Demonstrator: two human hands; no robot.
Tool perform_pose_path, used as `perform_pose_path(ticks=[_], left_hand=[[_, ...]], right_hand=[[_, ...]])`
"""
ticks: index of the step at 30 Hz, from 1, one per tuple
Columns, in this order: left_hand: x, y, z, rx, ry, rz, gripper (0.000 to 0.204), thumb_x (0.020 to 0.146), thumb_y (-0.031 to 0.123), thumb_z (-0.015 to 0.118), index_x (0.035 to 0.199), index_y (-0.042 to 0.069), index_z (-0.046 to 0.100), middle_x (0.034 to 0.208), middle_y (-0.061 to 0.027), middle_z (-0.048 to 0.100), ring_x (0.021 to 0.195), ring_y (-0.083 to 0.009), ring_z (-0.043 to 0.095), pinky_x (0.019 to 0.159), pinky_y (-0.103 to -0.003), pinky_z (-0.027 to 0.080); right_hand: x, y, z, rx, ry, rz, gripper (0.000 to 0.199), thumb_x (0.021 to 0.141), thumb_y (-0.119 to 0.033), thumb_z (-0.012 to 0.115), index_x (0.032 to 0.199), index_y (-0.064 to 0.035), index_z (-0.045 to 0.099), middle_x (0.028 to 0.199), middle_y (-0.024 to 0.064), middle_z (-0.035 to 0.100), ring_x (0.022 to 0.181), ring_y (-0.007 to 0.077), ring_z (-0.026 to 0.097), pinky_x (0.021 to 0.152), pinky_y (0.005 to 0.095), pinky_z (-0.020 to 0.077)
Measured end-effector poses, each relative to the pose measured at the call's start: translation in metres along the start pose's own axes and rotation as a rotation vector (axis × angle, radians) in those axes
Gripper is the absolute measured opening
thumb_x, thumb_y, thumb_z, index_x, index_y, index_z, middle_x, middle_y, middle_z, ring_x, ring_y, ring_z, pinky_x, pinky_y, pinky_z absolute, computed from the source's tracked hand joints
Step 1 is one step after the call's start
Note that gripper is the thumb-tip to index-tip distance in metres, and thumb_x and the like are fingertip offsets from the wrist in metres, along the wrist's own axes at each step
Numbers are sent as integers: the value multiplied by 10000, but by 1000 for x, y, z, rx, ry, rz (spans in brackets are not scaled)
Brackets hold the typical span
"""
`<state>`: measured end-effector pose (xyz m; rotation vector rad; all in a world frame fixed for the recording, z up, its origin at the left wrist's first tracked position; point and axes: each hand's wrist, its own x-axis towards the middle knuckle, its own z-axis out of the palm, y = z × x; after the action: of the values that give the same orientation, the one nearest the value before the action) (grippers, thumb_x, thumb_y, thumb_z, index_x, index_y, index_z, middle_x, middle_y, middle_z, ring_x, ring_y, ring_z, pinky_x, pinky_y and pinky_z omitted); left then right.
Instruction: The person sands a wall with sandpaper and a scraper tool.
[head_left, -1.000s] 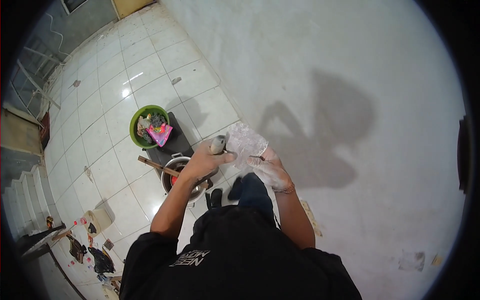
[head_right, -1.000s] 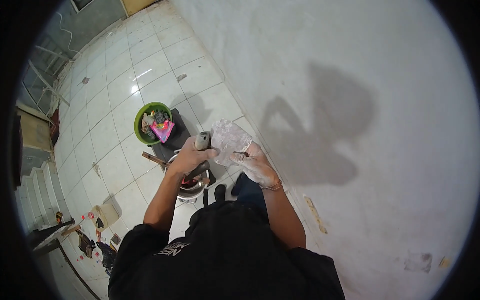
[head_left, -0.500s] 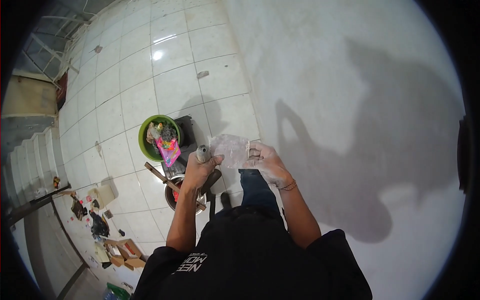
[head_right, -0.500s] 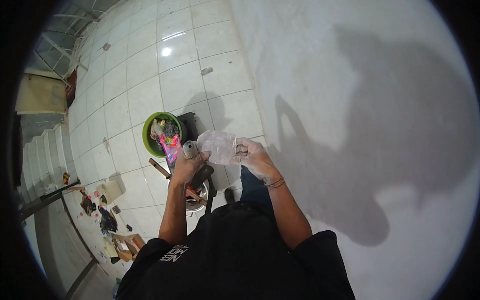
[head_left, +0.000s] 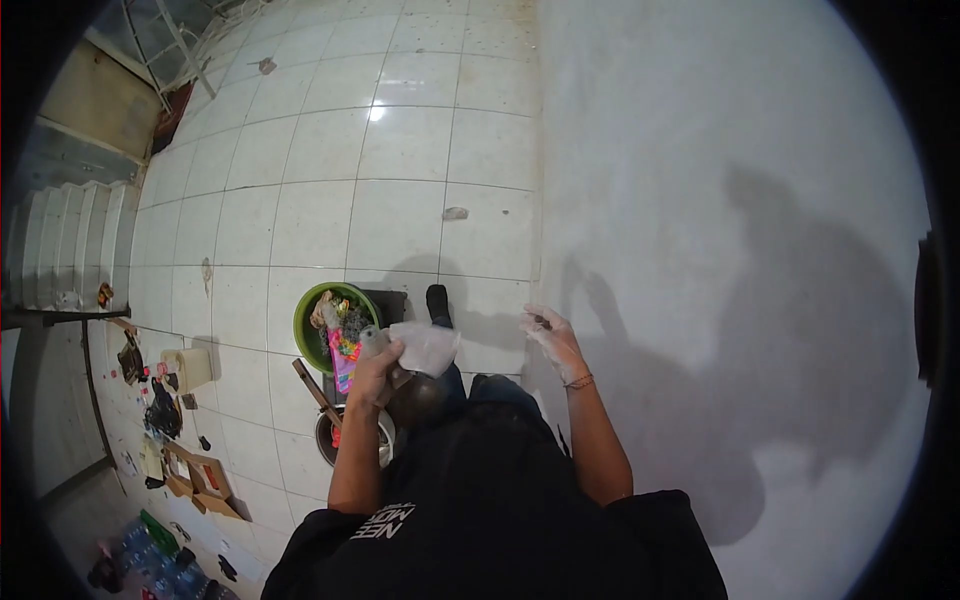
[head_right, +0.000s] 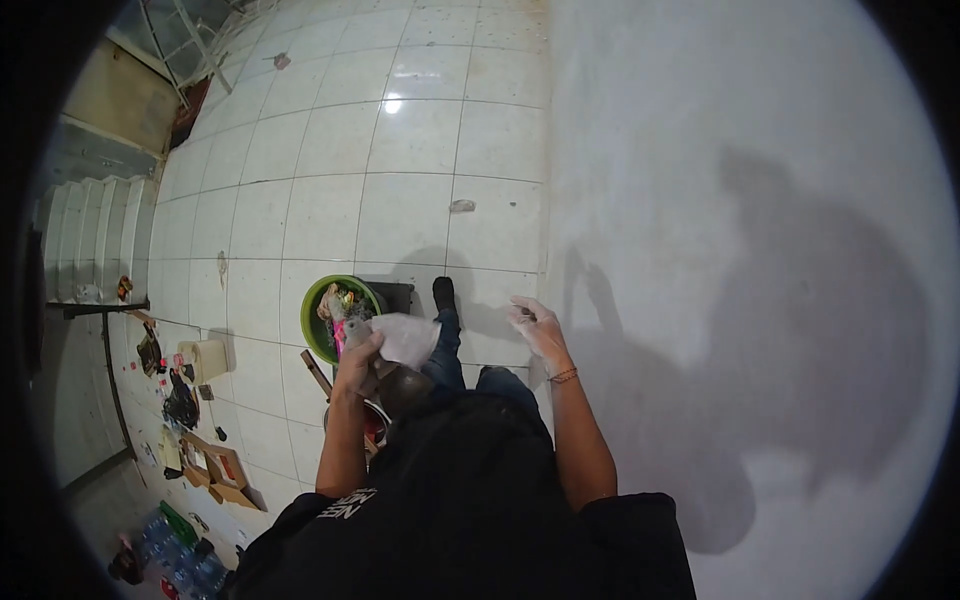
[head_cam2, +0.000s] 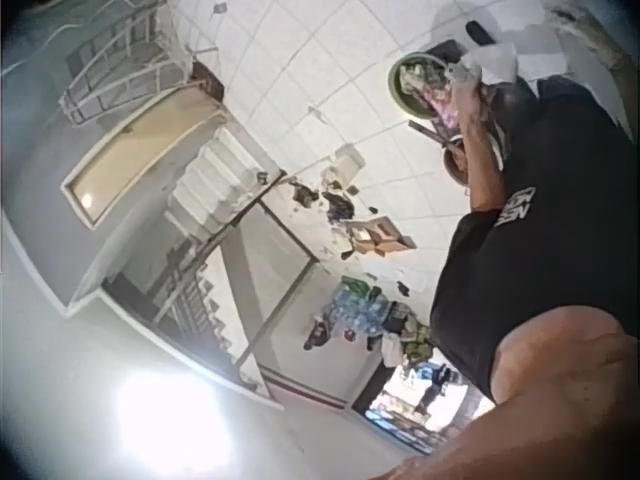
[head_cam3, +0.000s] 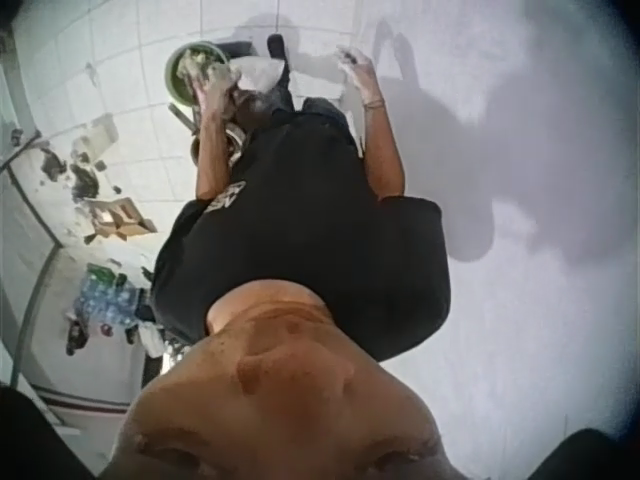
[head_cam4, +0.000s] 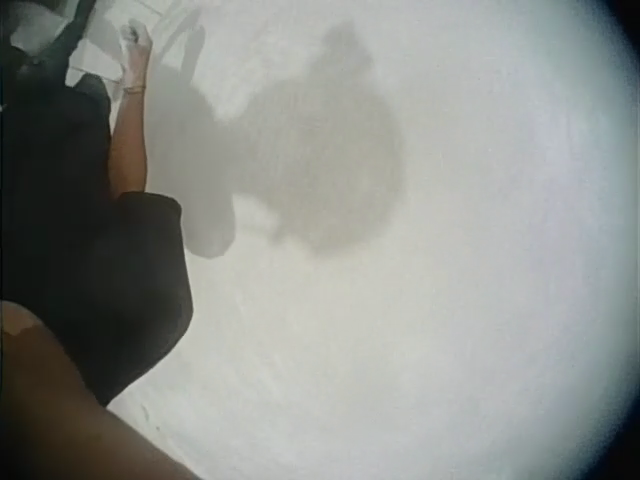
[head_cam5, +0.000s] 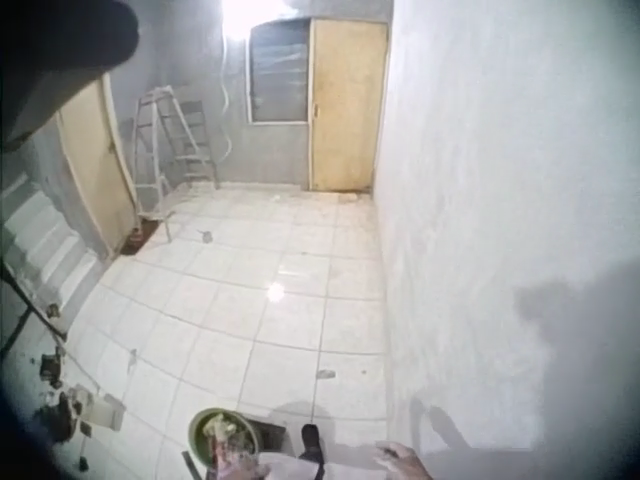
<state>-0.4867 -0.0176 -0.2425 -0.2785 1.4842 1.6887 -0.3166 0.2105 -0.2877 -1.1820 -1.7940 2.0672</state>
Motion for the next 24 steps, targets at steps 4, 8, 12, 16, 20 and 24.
perform_pose_path(ticks=[4, 8, 12, 16, 20, 24], left_hand=[[97, 25, -4, 672, -174, 13, 146, 785, 154, 638, 760, 23, 578, 637, -13, 550, 587, -96, 507, 518, -258, 409], [214, 35, 25, 741, -242, -54, 132, 741, 118, 635, 787, 5, 587, 666, -34, 578, 591, -136, 523, 558, -293, 431], [344, -1, 0, 996, -200, -21, 144, 690, 80, 603, 809, -1, 607, 711, -106, 616, 651, -186, 579, 633, -333, 459], [477, -108, -11, 997, -120, -160, 170, 709, 135, 635, 778, -14, 590, 662, -94, 592, 625, -173, 566, 585, -332, 460], [547, -171, -37, 820, -49, -346, 216, 750, 186, 656, 810, -10, 587, 661, -67, 582, 608, -146, 555, 556, -283, 463], [599, -216, -62, 612, 111, -513, 230, 758, 192, 661, 846, -5, 580, 709, -69, 589, 630, -128, 552, 558, -276, 467]], right_hand=[[84, 34, -8, 163, 69, 263, 274, 808, -80, 592, 1059, 26, 559, 840, 63, 602, 689, 114, 571, 619, 228, 461], [196, 103, -17, -252, 20, 317, 288, 789, -129, 588, 1049, -6, 566, 861, 102, 629, 722, 179, 601, 652, 289, 476], [349, 161, 11, -740, -103, 40, 289, 738, -244, 593, 959, -58, 598, 876, 152, 618, 881, 316, 575, 779, 380, 459], [485, 317, -3, -1129, -242, 101, 219, 747, -138, 510, 942, -64, 578, 894, 147, 614, 868, 320, 570, 767, 409, 462], [572, 371, 53, -1056, -205, -79, 399, 758, -157, 521, 1154, -113, 515, 975, 143, 582, 910, 323, 547, 802, 410, 449], [594, 410, 99, -955, -41, -242, 477, 763, -181, 555, 1229, -125, 468, 1090, 122, 526, 986, 303, 510, 829, 427, 434]])
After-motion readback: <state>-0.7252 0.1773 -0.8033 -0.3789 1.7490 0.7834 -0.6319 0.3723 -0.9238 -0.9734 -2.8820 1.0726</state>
